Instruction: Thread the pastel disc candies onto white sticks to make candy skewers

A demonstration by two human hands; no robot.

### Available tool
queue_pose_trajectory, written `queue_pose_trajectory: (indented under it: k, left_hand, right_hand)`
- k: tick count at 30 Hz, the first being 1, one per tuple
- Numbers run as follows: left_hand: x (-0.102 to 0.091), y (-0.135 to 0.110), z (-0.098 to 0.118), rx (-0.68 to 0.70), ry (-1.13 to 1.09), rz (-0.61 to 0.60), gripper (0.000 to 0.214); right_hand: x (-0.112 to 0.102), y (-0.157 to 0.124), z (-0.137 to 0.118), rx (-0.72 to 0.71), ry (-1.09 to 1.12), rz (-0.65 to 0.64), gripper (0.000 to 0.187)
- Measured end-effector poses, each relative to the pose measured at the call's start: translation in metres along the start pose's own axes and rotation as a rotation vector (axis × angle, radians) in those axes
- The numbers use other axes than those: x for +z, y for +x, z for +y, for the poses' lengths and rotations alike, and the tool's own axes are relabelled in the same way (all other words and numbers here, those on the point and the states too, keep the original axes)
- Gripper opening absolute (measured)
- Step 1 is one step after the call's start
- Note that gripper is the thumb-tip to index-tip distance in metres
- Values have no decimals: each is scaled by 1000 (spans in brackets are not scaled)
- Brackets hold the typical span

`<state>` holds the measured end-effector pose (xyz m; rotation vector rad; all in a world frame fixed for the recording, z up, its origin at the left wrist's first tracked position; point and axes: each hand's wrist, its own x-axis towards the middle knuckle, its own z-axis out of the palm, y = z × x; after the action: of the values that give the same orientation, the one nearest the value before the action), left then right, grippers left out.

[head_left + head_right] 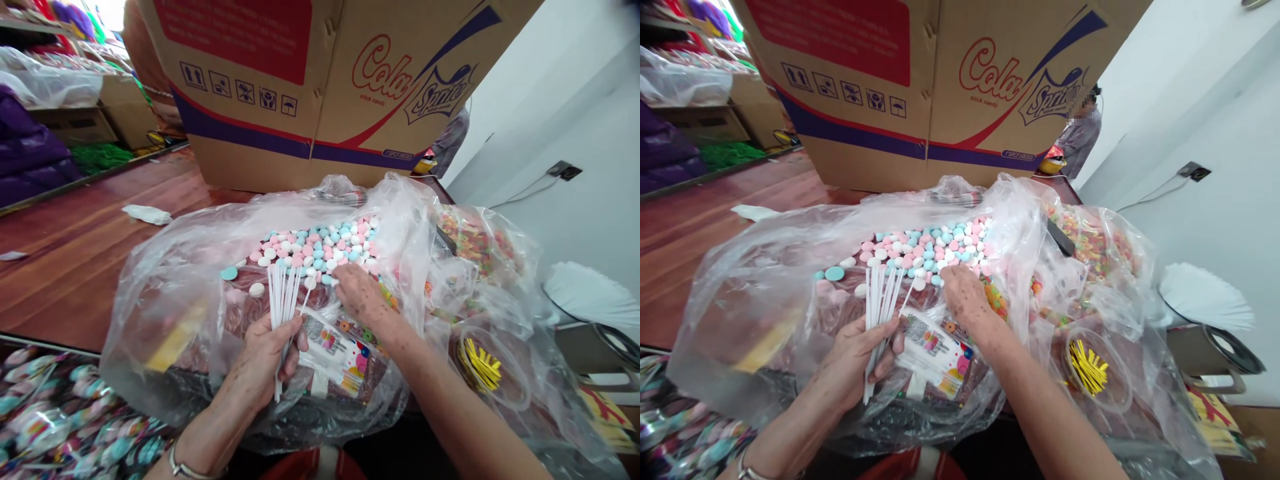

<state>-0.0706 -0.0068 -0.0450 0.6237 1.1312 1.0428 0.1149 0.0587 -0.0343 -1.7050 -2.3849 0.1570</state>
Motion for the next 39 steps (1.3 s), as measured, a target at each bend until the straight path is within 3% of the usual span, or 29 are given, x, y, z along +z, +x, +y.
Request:
queue_pose_trajectory:
  k: [3, 6, 8, 15, 20, 30, 36, 39]
  left_hand:
    - [-1, 0, -1, -6, -7, -9, 35]
    - [-2, 0, -2, -14, -5, -13, 34]
    - [-1, 1, -3, -15, -3, -13, 33]
    - [-1, 2, -4, -21, -16, -12, 34]
    - [-2, 1, -3, -31, -17, -16, 34]
    - [0, 0, -1, -17, -5, -5, 32]
    - [1, 2, -4, -18, 34, -2, 32]
    - [1, 2, -6, -6, 63, -22, 34]
  right_hand:
    - [-2, -4, 2, -30, 196, -8, 22]
    - [-8, -8, 13, 202, 330, 133, 20]
    - [-9, -8, 20, 264, 337, 171, 19]
    - [8, -3, 14, 67, 30, 132, 23]
    - [18, 1, 5, 67, -167, 63, 23]
    - [24, 4, 2, 66, -334, 39, 30]
    - [15, 8, 4, 157, -109, 58, 27]
    - [7, 6, 7, 286, 233, 130, 14]
